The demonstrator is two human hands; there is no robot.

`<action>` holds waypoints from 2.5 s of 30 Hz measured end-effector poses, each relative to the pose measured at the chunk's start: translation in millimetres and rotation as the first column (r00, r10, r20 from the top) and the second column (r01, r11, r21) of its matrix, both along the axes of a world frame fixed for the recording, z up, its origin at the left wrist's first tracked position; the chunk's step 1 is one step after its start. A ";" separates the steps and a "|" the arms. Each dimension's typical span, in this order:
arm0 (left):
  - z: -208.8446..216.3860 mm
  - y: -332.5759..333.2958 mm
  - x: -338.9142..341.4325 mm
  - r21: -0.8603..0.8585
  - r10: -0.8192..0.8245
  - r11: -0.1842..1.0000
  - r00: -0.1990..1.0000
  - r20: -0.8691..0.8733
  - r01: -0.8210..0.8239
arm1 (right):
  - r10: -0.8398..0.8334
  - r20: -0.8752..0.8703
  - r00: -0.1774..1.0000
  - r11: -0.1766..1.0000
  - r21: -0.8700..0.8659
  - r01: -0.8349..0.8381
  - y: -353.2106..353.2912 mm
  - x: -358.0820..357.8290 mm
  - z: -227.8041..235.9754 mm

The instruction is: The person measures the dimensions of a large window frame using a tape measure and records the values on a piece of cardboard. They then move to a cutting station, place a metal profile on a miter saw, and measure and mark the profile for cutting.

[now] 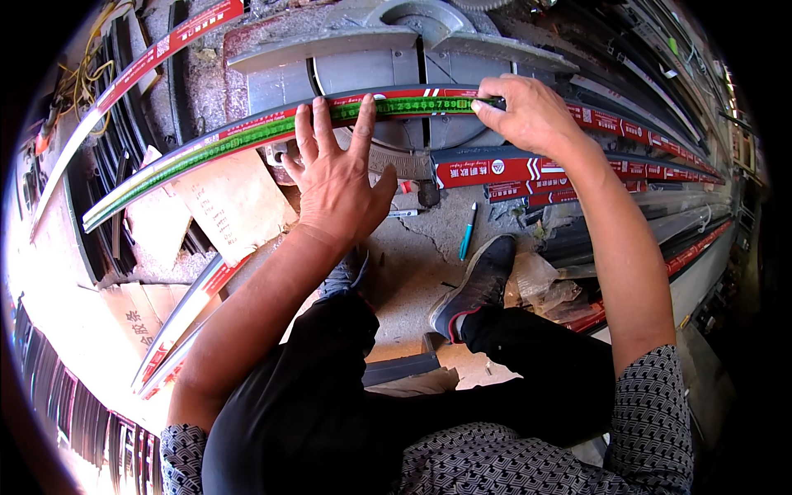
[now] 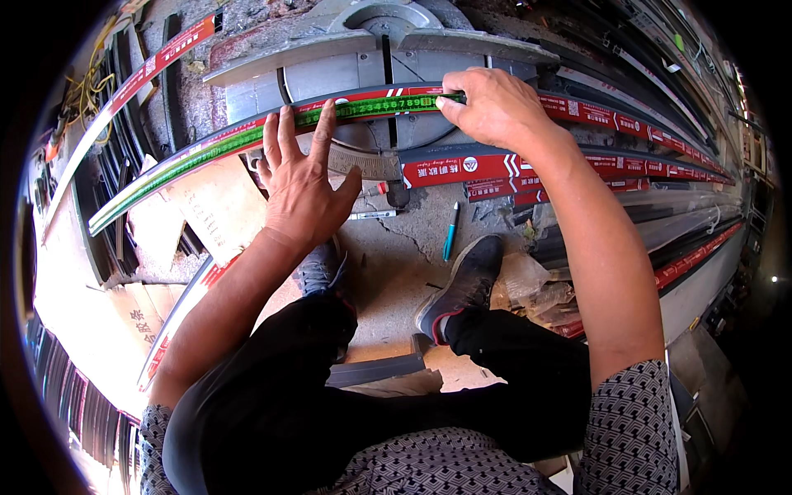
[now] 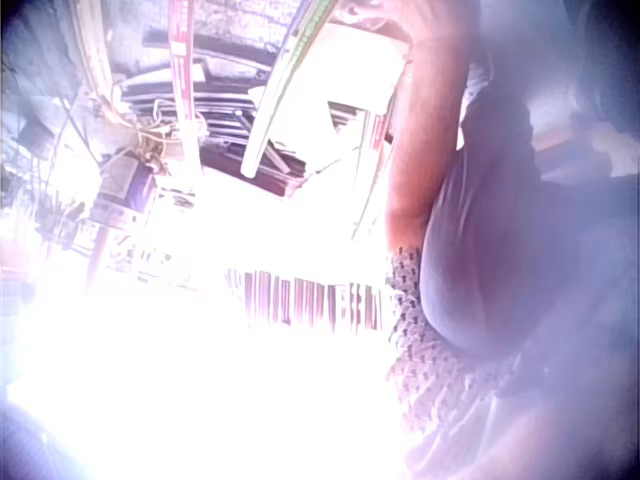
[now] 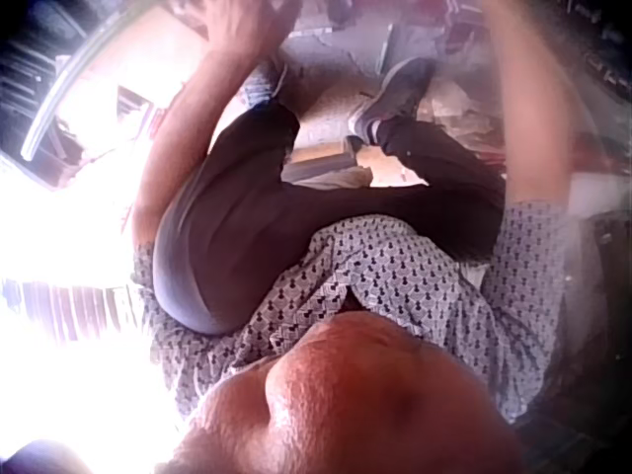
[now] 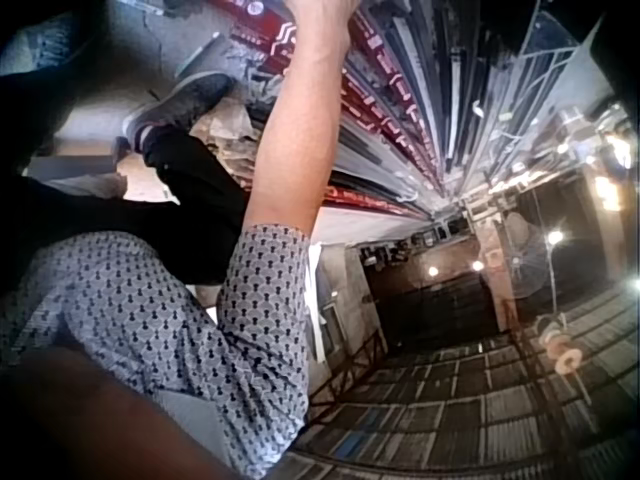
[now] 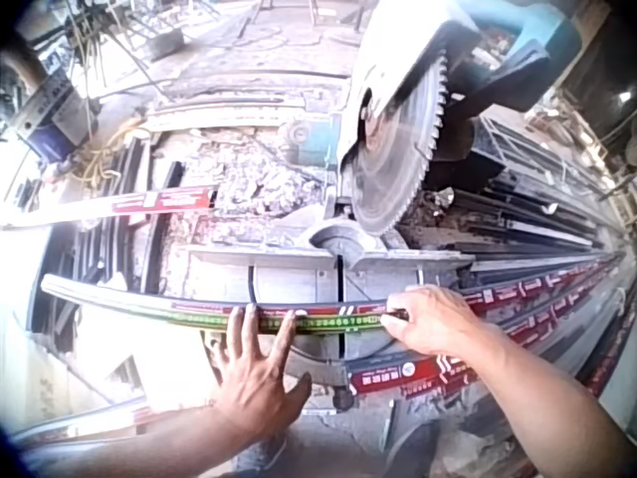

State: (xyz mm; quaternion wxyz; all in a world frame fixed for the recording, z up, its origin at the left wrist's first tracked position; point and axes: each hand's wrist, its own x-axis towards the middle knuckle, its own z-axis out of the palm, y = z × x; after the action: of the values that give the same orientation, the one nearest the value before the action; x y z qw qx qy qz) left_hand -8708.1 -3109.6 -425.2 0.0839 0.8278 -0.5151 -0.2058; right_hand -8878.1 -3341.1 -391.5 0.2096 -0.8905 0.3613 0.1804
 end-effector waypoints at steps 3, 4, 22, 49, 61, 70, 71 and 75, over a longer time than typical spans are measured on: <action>-2.3 -2.0 -0.6 0.015 -0.010 1.000 1.000 0.021 0.009 | 0.013 -0.001 1.000 1.000 -0.007 -0.013 -1.8 -1.0 -2.5; -2.9 -2.6 -0.9 0.023 -0.014 1.000 0.999 0.029 0.013 | 0.019 0.001 1.000 1.000 -0.013 -0.019 -1.9 -1.4 -3.2; -14.1 -4.0 -5.0 0.022 -0.007 1.000 0.996 0.092 0.005 | 0.044 0.036 0.998 0.992 -0.118 -0.040 1.1 -12.8 -0.1; -25.4 -1.9 -3.9 -0.098 -0.036 0.994 0.990 0.137 0.050 | -0.787 -0.066 0.614 0.432 0.652 0.623 253.6 -73.5 -130.3; -22.8 -2.6 -2.4 -0.074 -0.014 0.997 0.993 0.119 0.023 | -0.864 -0.488 -0.122 -0.443 0.624 0.644 255.9 -2.9 -157.9; -23.3 -1.1 -2.2 -0.062 -0.016 0.998 0.996 0.082 0.021 | -0.901 -0.392 -0.185 -0.433 0.791 0.433 261.5 -52.2 -102.6; -22.6 -1.3 -2.2 -0.061 -0.017 0.998 0.996 0.084 0.022 | -0.914 -0.362 -0.182 -0.405 0.818 0.409 259.1 -57.9 -93.6; -23.2 -1.5 -1.0 -0.061 -0.009 0.998 0.994 0.107 0.016 | -0.981 -0.170 -0.097 -0.190 0.945 0.268 229.4 -49.9 -36.7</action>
State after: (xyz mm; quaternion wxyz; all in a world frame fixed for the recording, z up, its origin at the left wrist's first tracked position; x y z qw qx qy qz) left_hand -8709.1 -3111.1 -448.3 0.0806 0.8314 -0.5302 -0.1457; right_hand -8928.0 -3111.8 -428.1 0.7616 -0.1947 0.5735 -0.2306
